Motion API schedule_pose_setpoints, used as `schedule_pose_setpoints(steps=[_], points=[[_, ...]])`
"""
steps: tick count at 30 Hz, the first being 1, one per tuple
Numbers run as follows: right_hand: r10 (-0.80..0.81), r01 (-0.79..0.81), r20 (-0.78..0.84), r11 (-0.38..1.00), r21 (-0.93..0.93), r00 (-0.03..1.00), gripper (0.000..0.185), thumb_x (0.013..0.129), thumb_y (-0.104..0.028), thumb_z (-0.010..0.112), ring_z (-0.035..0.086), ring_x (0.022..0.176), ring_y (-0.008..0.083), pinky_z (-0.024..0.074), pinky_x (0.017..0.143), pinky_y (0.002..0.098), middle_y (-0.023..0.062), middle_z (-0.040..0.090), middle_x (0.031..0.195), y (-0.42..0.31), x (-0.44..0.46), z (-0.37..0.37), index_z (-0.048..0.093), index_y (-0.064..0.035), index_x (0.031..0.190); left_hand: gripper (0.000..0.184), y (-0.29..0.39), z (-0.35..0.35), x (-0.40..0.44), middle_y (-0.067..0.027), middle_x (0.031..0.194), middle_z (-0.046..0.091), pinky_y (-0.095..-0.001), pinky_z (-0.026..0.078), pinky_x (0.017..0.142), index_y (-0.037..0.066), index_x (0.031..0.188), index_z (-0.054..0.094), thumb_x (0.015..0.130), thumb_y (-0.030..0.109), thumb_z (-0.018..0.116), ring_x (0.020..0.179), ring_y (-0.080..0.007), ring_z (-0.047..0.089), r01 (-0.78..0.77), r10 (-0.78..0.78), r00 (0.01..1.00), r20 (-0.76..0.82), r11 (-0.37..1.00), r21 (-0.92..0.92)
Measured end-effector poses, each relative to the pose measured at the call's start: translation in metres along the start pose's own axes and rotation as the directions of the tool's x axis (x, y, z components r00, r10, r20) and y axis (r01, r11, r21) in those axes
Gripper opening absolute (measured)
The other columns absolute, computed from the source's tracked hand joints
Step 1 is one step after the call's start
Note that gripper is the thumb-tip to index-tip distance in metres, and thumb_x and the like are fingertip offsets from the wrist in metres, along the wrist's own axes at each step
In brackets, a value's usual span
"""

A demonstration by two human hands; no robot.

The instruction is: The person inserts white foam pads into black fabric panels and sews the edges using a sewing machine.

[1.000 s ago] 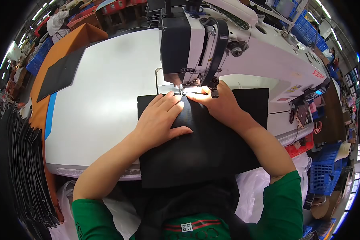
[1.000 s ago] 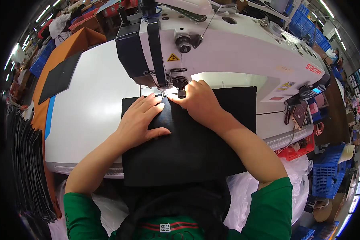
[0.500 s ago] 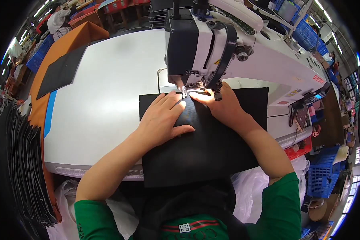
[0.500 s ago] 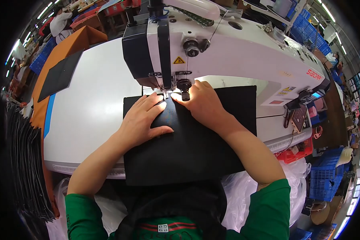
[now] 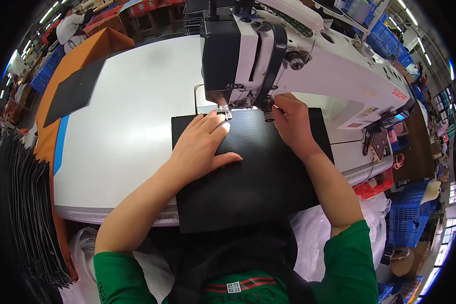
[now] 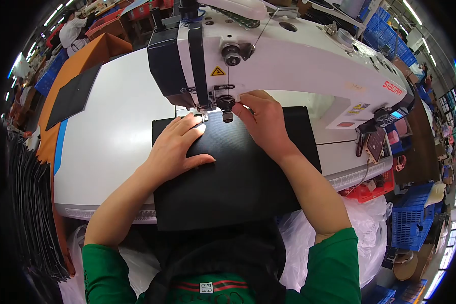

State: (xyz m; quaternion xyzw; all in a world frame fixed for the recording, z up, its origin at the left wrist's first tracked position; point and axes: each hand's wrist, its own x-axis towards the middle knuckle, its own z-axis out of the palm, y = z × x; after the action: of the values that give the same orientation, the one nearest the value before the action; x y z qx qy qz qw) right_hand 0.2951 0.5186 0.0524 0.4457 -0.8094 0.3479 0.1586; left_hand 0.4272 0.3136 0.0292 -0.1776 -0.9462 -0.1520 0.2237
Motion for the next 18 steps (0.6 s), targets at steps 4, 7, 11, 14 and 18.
schedule_pose_setpoints(steps=[4,7,11,14,18], points=[[0.079,-0.076,-0.039,0.993,0.093,0.996,0.014,0.084,-0.011,0.072,0.063,0.084,0.0327,0.05,0.074,0.0394,0.0134,0.067,0.089,0.001,0.0,0.0,0.068,0.0008,0.091,0.06,0.004,-0.001,-0.002,-0.0195,0.121,0.058,-0.0445,0.042,0.103,-0.003,0.108,0.062,0.078,0.047,0.077,0.121,-0.038,0.053,-0.009,0.009,1.0,-0.01,1.0,-0.011],[0.091,-0.084,-0.051,0.989,0.121,0.995,0.015,0.084,-0.011,0.071,0.063,0.085,0.033,0.0501,0.075,0.0398,0.0135,0.067,0.09,0.002,0.001,0.0,0.067,0.0017,0.091,0.06,0.006,-0.001,-0.005,-0.0191,0.12,0.058,-0.0444,0.042,0.103,-0.003,0.108,0.061,0.078,0.046,0.077,0.121,-0.0382,0.053,-0.014,0.014,1.0,-0.005,1.0,-0.021],[0.067,-0.062,-0.045,0.993,0.104,0.997,0.015,0.085,-0.012,0.071,0.063,0.086,0.0331,0.05,0.077,0.0406,0.0134,0.067,0.09,0.002,-0.001,-0.001,0.067,0.0014,0.091,0.06,0.009,-0.003,-0.004,-0.0188,0.12,0.057,-0.0445,0.042,0.104,-0.003,0.109,0.061,0.078,0.046,0.077,0.122,-0.0377,0.053,-0.003,0.003,1.0,0.008,1.0,-0.028],[0.041,-0.04,-0.019,0.997,0.064,0.999,0.017,0.085,-0.015,0.072,0.063,0.087,0.033,0.05,0.078,0.0407,0.0135,0.067,0.09,-0.001,0.001,-0.004,0.068,-0.0001,0.091,0.059,0.008,-0.001,-0.004,-0.0187,0.12,0.057,-0.0446,0.042,0.104,-0.002,0.109,0.062,0.078,0.045,0.078,0.121,-0.0377,0.053,-0.01,0.01,1.0,-0.002,1.0,-0.002],[-0.029,0.054,0.165,0.987,-0.15,0.986,0.016,0.085,-0.015,0.072,0.059,0.084,0.0294,0.0484,0.073,0.0356,0.0122,0.062,0.086,-0.024,-0.013,-0.016,0.065,-0.0023,0.091,0.058,0.005,0.002,-0.003,-0.0187,0.121,0.057,-0.0453,0.042,0.103,-0.002,0.11,0.061,0.078,0.044,0.078,0.122,-0.0378,0.052,0.018,-0.018,1.0,0.007,1.0,-0.006]])
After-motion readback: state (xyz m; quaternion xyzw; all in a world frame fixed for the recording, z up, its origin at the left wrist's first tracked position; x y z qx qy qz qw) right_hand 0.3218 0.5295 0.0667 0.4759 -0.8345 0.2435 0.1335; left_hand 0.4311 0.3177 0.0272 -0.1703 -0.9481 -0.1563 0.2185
